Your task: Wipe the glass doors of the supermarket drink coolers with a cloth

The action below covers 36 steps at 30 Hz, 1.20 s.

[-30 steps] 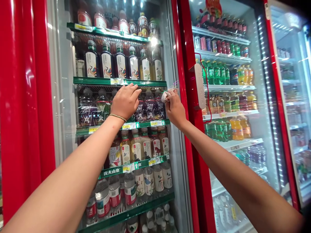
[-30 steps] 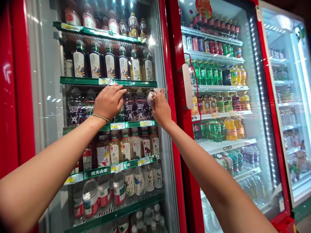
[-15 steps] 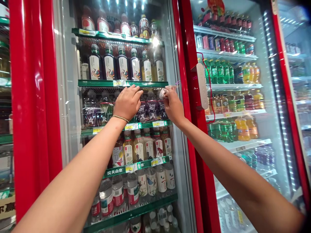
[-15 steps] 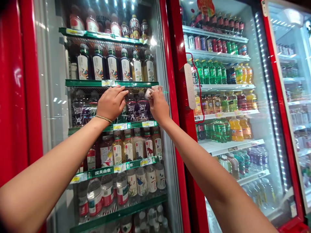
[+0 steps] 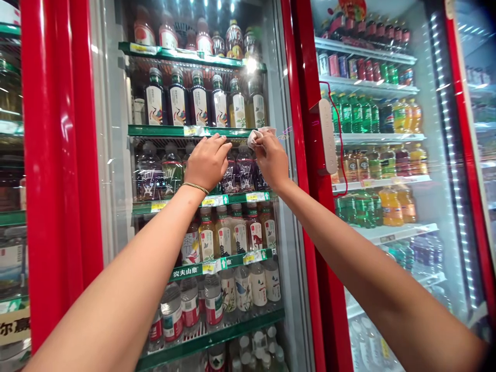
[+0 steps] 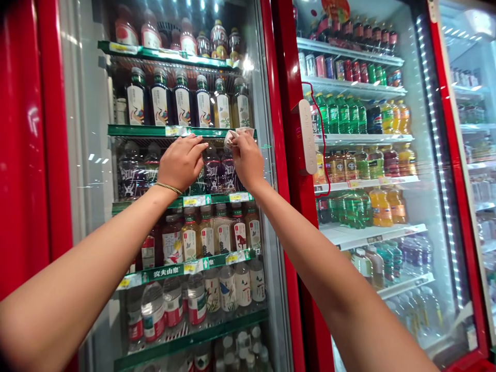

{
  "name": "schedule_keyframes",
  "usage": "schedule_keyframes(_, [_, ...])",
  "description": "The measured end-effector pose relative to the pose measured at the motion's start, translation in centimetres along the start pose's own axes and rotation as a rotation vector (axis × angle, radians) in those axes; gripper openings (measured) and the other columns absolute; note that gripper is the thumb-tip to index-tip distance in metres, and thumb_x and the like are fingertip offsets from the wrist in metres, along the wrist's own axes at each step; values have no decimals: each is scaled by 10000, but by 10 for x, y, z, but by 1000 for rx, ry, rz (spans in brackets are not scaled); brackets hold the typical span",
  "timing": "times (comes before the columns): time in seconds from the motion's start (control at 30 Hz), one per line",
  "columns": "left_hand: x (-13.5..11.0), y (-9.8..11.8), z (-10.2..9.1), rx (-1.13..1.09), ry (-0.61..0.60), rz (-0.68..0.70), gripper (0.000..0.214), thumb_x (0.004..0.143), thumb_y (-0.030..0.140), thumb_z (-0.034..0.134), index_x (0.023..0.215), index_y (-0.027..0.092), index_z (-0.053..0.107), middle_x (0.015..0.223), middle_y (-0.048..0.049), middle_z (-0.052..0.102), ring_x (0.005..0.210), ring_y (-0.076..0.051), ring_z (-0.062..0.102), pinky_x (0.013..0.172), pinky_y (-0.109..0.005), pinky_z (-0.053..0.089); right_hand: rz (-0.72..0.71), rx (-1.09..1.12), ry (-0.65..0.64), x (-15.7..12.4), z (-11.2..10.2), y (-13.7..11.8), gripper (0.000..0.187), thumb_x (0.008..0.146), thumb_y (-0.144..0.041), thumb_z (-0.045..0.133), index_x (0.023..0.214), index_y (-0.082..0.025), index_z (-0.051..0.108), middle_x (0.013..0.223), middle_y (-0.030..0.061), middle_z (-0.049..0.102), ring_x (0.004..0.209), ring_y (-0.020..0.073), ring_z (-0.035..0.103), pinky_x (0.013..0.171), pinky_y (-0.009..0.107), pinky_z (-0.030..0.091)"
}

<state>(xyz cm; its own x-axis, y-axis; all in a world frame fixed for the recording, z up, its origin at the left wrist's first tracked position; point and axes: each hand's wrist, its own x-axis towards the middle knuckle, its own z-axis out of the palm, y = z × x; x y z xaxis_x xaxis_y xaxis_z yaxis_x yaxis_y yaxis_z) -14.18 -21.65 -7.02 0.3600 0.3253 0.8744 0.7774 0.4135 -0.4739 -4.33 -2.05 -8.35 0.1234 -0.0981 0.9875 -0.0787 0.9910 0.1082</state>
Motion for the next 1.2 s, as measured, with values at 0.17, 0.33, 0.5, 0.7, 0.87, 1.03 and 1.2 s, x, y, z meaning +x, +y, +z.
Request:
schedule_keyframes(0.17, [0,-2,1,6,24,17,390,997,198,449,1331,199,652,1466,-115,632,1443,-298,521,1253,-543,371,-114,13,-42,-24,-8,1,245,1004,-168,468,1111,-298,645,1435,31,638,1469,264,487,1125,521,539])
schedule_keyframes(0.33, [0,-4,5,26,46,38,380,1001,203,453,1321,186,658,1451,-124,643,1427,-300,539,1243,-534,388,-17,30,8,-4,-8,14,259,950,-126,497,1100,-271,650,1341,83,672,1354,314,579,1093,547,543])
schedule_keyframes(0.5, [-1,-5,7,29,75,53,374,1001,196,467,1321,207,658,1436,-111,655,1414,-297,553,1231,-538,402,-82,48,7,0,2,1,274,963,-108,466,1095,-285,628,1336,55,667,1404,282,540,1103,534,544])
schedule_keyframes(0.7, [-1,-7,8,18,80,64,369,992,194,485,1319,182,656,1435,-137,650,1408,-310,554,1228,-551,398,-146,2,-39,-18,-13,10,240,956,-95,495,1078,-260,619,1409,78,638,1443,302,511,1098,534,554])
schedule_keyframes(0.87, [-2,-7,9,42,88,82,358,1008,208,462,1305,172,658,1428,-147,654,1396,-319,565,1214,-552,410,-71,-16,8,3,-1,8,306,969,-102,476,1159,-299,616,1359,58,660,1371,281,568,1090,532,558])
schedule_keyframes(1.03, [-2,-6,6,76,90,103,346,1012,213,463,1290,176,666,1396,-136,675,1373,-315,584,1203,-533,426,-206,-5,-69,-18,-10,8,246,993,-138,475,1118,-286,627,1453,38,617,1488,276,466,1134,529,538])
schedule_keyframes(1.2, [-2,-6,3,54,42,147,334,996,216,499,1278,188,675,1378,-134,675,1346,-307,597,1200,-527,437,-74,-68,-29,-20,-27,34,221,985,-174,497,1125,-282,629,1448,74,632,1460,312,500,1048,534,582])
